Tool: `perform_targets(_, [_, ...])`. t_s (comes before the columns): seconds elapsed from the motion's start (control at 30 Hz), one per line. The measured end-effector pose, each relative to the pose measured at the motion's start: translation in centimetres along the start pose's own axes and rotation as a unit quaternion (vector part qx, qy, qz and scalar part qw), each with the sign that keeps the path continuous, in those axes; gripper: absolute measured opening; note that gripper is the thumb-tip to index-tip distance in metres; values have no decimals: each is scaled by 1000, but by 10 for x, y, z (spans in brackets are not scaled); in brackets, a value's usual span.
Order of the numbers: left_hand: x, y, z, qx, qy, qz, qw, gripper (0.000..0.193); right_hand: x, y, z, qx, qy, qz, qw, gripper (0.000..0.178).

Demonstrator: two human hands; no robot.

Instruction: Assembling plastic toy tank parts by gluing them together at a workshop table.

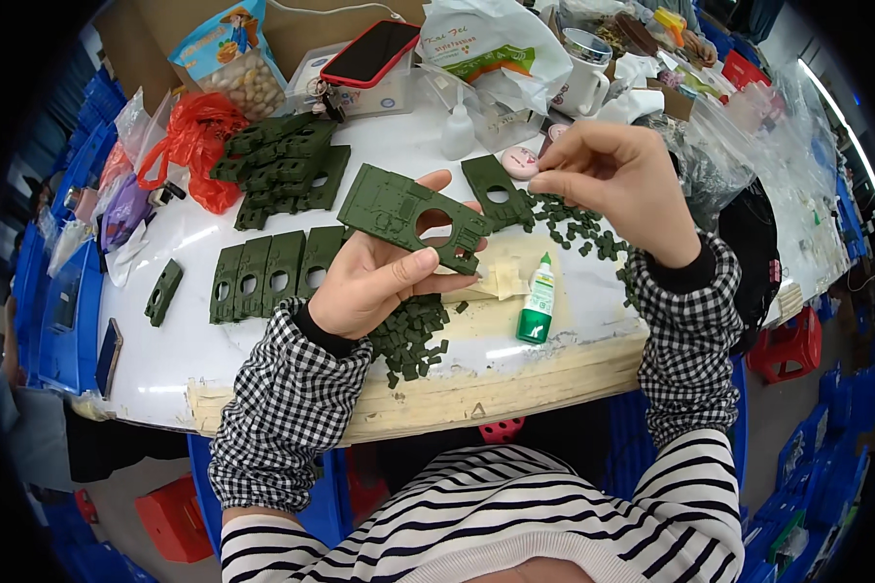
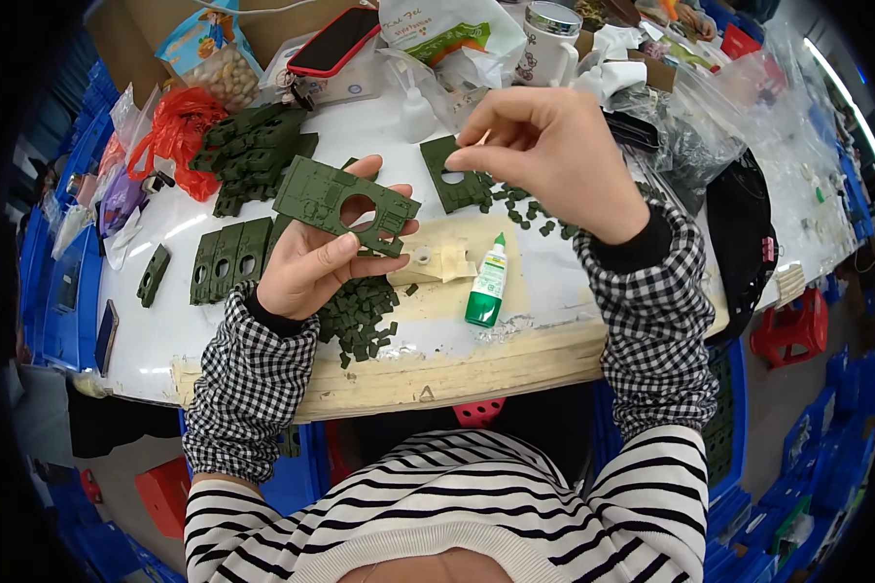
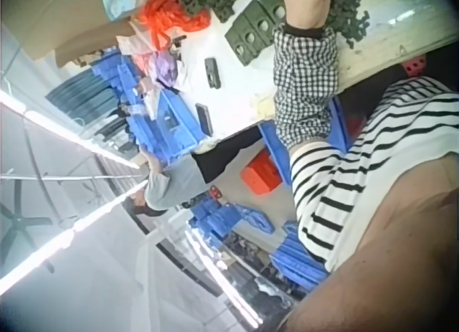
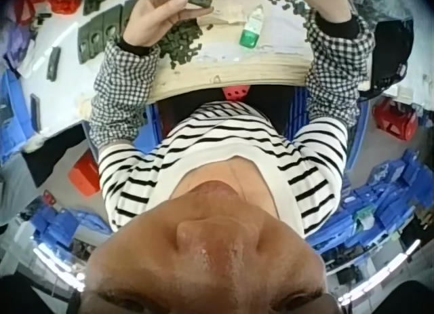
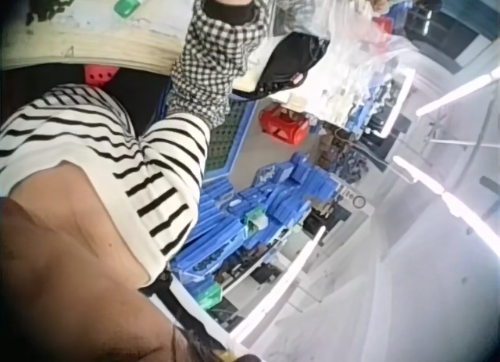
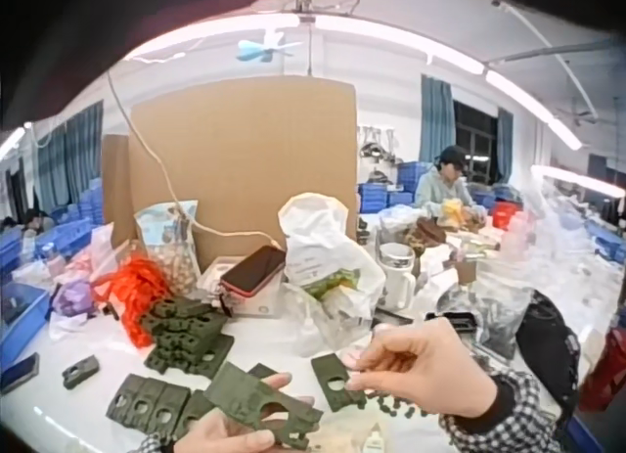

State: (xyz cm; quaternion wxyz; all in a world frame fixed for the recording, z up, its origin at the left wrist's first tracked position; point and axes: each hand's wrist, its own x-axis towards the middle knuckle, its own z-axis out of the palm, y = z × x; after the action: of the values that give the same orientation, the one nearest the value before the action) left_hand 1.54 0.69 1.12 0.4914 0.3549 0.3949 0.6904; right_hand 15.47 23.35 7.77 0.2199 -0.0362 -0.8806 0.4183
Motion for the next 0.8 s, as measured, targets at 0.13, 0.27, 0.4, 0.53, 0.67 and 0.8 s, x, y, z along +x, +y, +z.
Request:
perform_targets(0.13, [2, 2, 2, -3, 23, -10, 1000, 78, -8, 8, 22, 128, 13, -8, 992, 13])
perform_targets(0.27, [2, 4, -2, -9, 42, -7, 999, 78, -14, 8, 29, 198, -13, 64, 978, 14])
perform_targets(0.4, [5, 3, -2, -11, 50, -3, 999, 78, -17, 15, 30, 159, -24, 43, 986, 13])
perform_targets(0.53, [4, 5, 0, 1, 63, -1, 998, 77, -14, 17, 33, 66, -13, -64, 996, 12])
perform_targets(0.67, [4, 4, 1, 18, 66, 2, 998, 76, -16, 13, 41, 119, -25, -36, 992, 11])
perform_targets(0.8, [4, 3, 1, 26, 68, 5, 997, 76, -18, 13, 49, 195, -31, 9, 980, 12])
